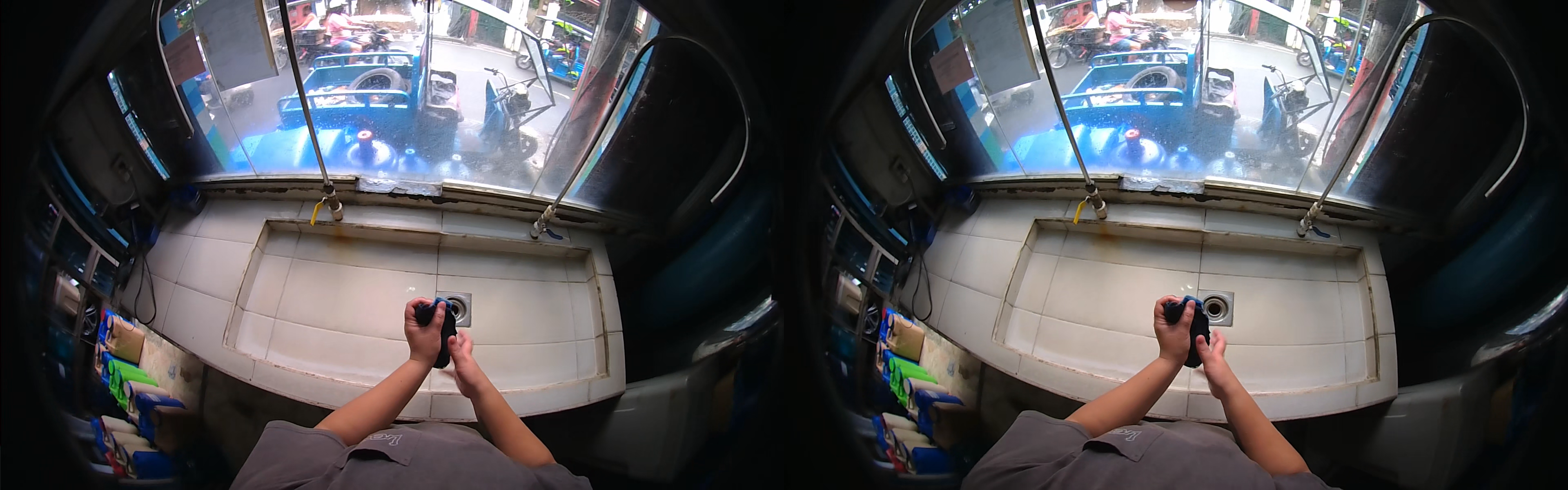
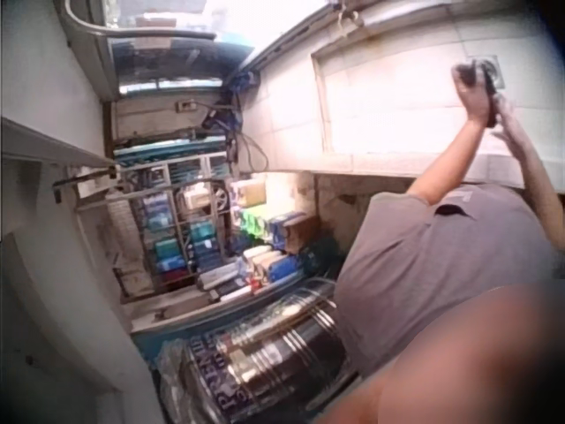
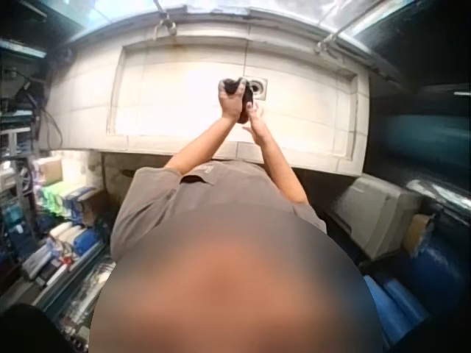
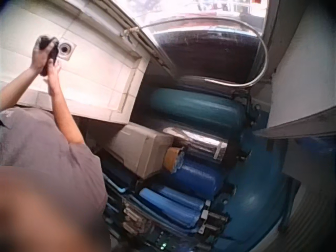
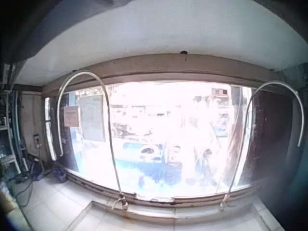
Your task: The person wipes a tiled counter and sink area with a blue cloth, rinses the cloth under a faucet, and wrings it out. They then wipe a stainless steel water filtration unit with the same cloth.
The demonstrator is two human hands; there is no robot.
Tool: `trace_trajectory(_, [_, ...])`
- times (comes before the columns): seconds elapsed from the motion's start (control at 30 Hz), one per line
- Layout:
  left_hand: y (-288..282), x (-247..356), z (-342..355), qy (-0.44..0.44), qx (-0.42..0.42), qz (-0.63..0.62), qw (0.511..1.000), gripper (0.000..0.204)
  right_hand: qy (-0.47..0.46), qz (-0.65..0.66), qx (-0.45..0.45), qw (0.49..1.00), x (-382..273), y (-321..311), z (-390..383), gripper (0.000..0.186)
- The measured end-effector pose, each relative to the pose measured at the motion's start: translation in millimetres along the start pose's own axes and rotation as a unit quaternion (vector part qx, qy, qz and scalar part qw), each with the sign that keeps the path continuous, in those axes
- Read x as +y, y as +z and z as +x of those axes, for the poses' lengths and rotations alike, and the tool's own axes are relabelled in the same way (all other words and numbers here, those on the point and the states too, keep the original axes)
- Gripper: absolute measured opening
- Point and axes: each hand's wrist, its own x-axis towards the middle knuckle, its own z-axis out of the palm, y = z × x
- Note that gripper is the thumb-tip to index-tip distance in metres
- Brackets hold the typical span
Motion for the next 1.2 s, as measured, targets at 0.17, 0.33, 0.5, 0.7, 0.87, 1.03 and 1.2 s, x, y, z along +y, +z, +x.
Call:
trace_trajectory(0.17, [13.9,6.5,-14.9,-0.104,-0.127,0.049,0.985,0.027,0.065,0.215,-0.207,0.952,-10.4,-28.3,-4.4,0.08])
trace_trajectory(0.33, [13.4,12.2,2.5,-0.222,-0.293,0.142,0.919,0.03,-0.004,0.153,-0.178,0.972,-13.2,-44.8,7.4,0.063])
trace_trajectory(0.5, [8.9,27.5,25.5,-0.313,-0.516,0.071,0.795,0.038,0.007,0.102,-0.273,0.957,-18.5,-45.5,4.7,0.05])
trace_trajectory(0.7, [10.8,53.4,41.1,-0.275,-0.644,-0.007,0.713,0.032,0.096,0.085,-0.326,0.936,-17.5,-29.0,13.5,0.018])
trace_trajectory(0.87, [12.6,60.6,36.6,-0.287,-0.568,0.066,0.769,0.023,0.087,0.079,-0.284,0.951,-2.7,-23.1,28.3,0.021])
trace_trajectory(1.03, [13.6,40.6,35.3,-0.046,-0.517,0.256,0.815,0.014,0.08,0.059,-0.225,0.969,10.3,-21.3,52.3,0.027])
trace_trajectory(1.2, [9.4,12.0,25.9,-0.046,-0.387,0.294,0.873,0.02,0.081,-0.089,-0.145,0.982,4.1,-18.9,60.6,0.022])
